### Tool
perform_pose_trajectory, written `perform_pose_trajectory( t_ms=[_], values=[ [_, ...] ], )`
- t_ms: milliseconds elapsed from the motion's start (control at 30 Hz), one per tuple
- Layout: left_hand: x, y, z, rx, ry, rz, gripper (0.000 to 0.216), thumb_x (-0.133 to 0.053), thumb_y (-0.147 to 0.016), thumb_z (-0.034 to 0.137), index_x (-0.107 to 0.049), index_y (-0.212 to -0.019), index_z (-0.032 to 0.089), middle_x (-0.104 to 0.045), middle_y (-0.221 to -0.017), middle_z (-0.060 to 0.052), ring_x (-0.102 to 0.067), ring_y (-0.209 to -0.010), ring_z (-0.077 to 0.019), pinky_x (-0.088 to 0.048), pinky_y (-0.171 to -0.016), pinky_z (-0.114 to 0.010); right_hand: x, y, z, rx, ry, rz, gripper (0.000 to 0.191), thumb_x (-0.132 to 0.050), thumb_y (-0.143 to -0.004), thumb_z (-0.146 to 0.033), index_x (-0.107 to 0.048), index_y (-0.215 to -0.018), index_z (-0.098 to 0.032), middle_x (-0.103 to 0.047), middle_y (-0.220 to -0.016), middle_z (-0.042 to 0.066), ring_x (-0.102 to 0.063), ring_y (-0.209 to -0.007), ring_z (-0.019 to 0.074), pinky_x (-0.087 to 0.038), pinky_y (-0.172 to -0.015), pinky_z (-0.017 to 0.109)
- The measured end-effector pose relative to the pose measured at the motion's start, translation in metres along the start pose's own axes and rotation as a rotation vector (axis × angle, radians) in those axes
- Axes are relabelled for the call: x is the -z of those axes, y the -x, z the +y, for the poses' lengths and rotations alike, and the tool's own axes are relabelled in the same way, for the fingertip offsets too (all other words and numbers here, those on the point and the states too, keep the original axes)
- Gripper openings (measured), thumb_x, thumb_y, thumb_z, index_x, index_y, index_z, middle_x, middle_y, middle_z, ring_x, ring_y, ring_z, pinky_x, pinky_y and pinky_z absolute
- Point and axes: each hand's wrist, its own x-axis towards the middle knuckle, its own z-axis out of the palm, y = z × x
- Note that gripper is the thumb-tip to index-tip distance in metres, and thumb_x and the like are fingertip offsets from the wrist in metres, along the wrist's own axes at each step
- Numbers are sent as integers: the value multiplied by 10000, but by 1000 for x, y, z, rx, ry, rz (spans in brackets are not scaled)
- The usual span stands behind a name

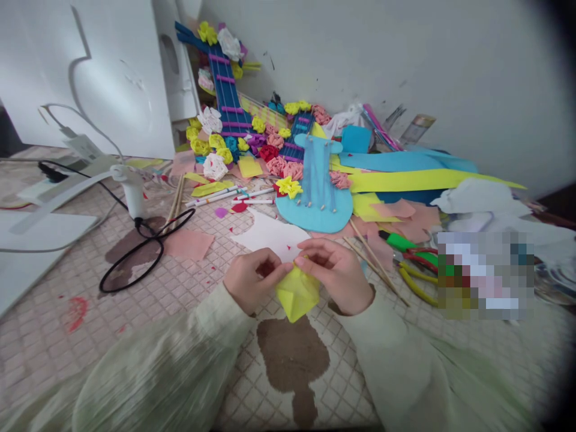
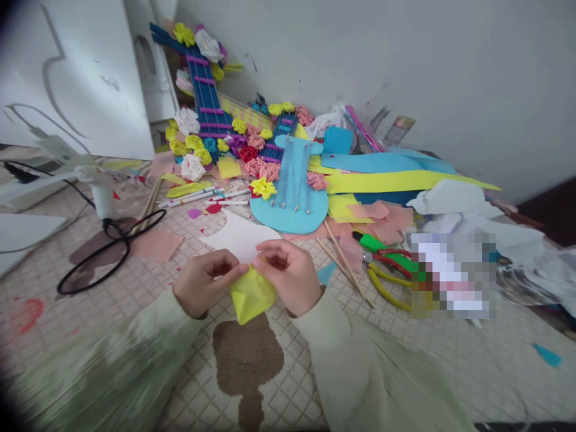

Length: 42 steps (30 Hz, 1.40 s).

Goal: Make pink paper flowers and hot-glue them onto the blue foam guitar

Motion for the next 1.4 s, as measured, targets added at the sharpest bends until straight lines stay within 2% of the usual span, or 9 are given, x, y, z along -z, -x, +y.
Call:
perform_pose_trajectory(
  t_ms=[167,267,367,467,633,733,900,1233,1400],
  values=[
    [2,-1,3,34,22,24,370,-502,-725,447,-451,-509,151,-411,-436,45,-343,-423,-61,-284,-411,-183,0,-2,0,-29,-41,22,220,-683,-602,-270,-602,-776,-162,-622,-660,1,-570,-613,113,-460,-600,252],
    [1,-1,7,66,220,-45,326,-474,-744,427,-515,-585,146,-498,-498,23,-439,-484,-81,-357,-468,-193,0,-2,3,-23,-70,30,218,-687,-605,-283,-602,-769,-166,-616,-658,4,-561,-609,112,-456,-591,251],
    [-2,-2,7,142,453,-121,278,-557,-683,415,-558,-689,137,-570,-606,3,-511,-556,-98,-411,-516,-202,-1,-2,6,-18,-103,42,225,-694,-603,-276,-603,-777,-167,-612,-662,4,-559,-618,108,-455,-591,242],
    [-3,-2,5,222,560,-168,284,-610,-637,410,-557,-674,134,-575,-600,7,-524,-536,-91,-429,-501,-198,-2,-1,5,-20,-145,42,236,-696,-605,-279,-606,-794,-170,-612,-668,-1,-560,-633,106,-450,-593,229],
    [3,-5,3,320,570,-190,321,-613,-628,450,-546,-694,143,-563,-544,23,-501,-423,-89,-412,-362,-194,4,-4,-1,-53,-227,-53,306,-639,-667,-322,-584,-932,-179,-651,-737,21,-592,-724,139,-461,-659,267],
    [5,-7,4,308,582,-175,320,-639,-608,435,-544,-667,136,-549,-518,37,-489,-423,-72,-401,-369,-171,8,-7,-3,-66,-140,-100,285,-669,-629,-277,-598,-881,-164,-651,-723,21,-593,-689,132,-465,-645,261],
    [2,-8,4,331,666,-202,362,-684,-555,426,-552,-699,122,-592,-579,28,-536,-502,-76,-439,-464,-179,9,-8,-2,-28,-81,-16,265,-677,-609,-263,-593,-835,-151,-634,-687,13,-584,-636,122,-461,-612,251],
    [-7,-5,3,322,647,-227,447,-704,-505,469,-539,-747,131,-604,-596,32,-580,-527,-108,-485,-487,-224,6,-14,9,57,-153,91,346,-678,-608,-336,-572,-880,-149,-631,-657,11,-603,-641,144,-471,-611,265],
    [-4,-6,-3,320,623,-220,453,-708,-520,464,-534,-769,127,-606,-584,24,-554,-444,-84,-447,-386,-178,16,-6,6,119,-240,-101,395,-490,-767,-403,-453,-1089,-177,-651,-859,74,-623,-751,174,-491,-620,289]
  ],
)
